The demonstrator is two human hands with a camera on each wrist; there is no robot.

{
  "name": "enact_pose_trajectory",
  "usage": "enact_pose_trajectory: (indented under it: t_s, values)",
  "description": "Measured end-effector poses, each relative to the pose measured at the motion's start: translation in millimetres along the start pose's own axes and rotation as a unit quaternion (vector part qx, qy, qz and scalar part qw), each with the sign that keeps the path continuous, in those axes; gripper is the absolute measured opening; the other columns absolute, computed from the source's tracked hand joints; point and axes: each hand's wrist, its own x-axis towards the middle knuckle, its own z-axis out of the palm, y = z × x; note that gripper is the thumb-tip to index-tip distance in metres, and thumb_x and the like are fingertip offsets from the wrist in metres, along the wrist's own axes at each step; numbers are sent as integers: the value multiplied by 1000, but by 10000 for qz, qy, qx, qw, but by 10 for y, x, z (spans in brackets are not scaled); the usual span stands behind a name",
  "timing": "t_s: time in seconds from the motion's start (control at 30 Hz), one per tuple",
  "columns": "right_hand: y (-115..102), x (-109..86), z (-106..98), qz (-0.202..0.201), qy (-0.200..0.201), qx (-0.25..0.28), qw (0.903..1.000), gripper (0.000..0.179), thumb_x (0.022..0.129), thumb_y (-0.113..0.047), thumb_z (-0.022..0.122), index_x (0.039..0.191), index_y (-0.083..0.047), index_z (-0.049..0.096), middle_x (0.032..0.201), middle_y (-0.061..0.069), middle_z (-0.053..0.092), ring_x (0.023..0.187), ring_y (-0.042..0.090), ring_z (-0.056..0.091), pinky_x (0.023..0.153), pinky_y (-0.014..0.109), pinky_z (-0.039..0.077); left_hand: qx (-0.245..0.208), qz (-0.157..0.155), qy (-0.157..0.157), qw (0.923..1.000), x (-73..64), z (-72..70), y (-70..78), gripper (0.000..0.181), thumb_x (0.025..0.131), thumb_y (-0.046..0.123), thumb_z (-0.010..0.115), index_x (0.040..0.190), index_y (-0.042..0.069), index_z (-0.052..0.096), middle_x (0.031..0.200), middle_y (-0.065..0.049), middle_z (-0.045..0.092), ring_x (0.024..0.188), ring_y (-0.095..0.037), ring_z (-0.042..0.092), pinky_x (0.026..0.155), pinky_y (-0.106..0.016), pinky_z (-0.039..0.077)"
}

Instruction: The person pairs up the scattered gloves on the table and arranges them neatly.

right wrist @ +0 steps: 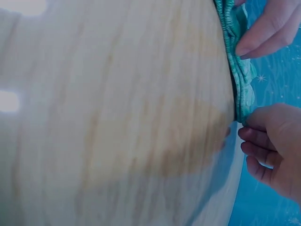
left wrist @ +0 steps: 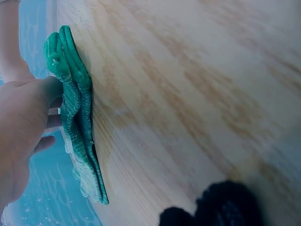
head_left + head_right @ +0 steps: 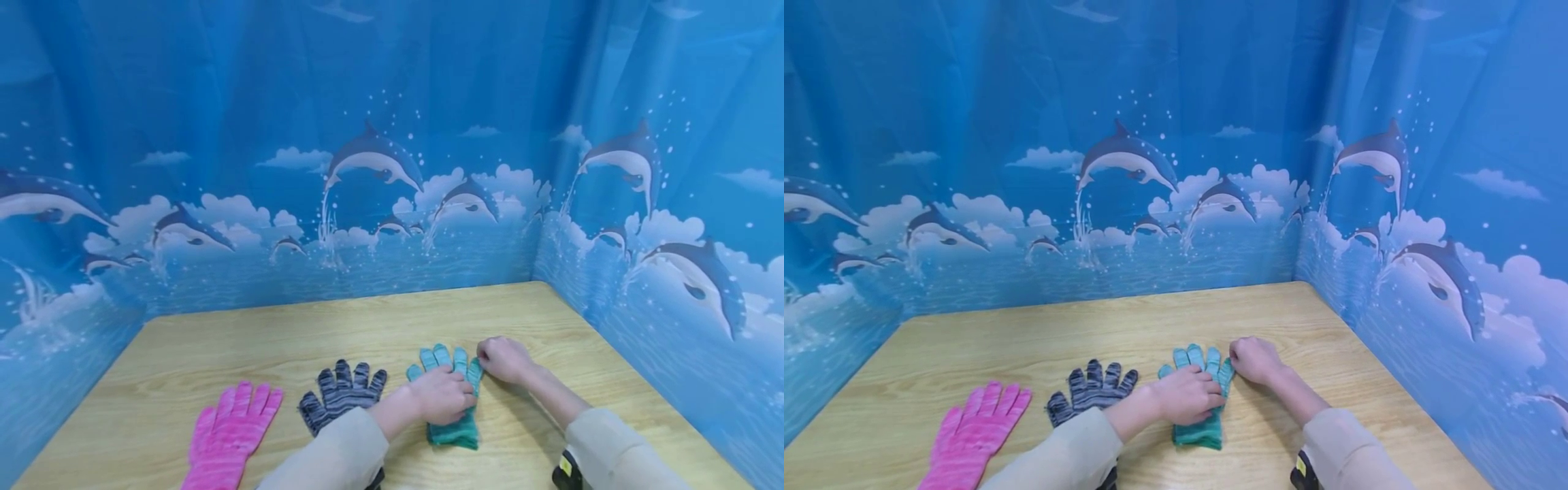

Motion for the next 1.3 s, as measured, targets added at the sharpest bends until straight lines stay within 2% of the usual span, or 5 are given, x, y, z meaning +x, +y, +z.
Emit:
enact_pose_trajectory:
  t_s: [0.47,0.7,0.87,1.03,1.3]
  values:
    - [-117,-69,-41,-97,355,-146,9992,7,79,-11,69,84,-7,68,76,0,62,71,18,59,56,32,48,-296,-149,81,9994,-89,-96,20,33,92,40,53,122,28,58,118,15,57,105,-4,51,85,-21,39]
    - [-302,-152,-154,-170,120,-176,9996,10,76,-12,70,68,-15,65,65,-7,57,59,12,52,49,29,43,-458,-74,72,9989,-155,-193,113,27,92,44,51,109,27,64,106,16,59,95,-1,51,79,-19,37]
    - [-317,-214,-157,-762,-272,156,9966,14,74,-5,66,66,-16,62,64,-11,53,58,6,47,49,24,40,-563,-43,160,9983,-246,-219,175,22,91,44,52,100,29,66,93,17,59,86,0,51,75,-18,37]
    - [-252,-263,-122,-1432,-11,96,9896,11,74,-3,67,71,-14,68,70,-8,55,66,9,51,53,22,43,-408,267,330,9983,-323,-223,206,19,91,42,54,99,31,67,91,19,61,82,1,51,74,-17,37]
    - [-172,-284,-80,-1865,213,-107,9822,9,76,-6,70,82,-13,72,82,-3,62,79,16,58,63,27,49,72,376,420,9984,-372,-179,259,18,91,42,53,101,32,65,96,19,60,87,0,52,80,-19,39]
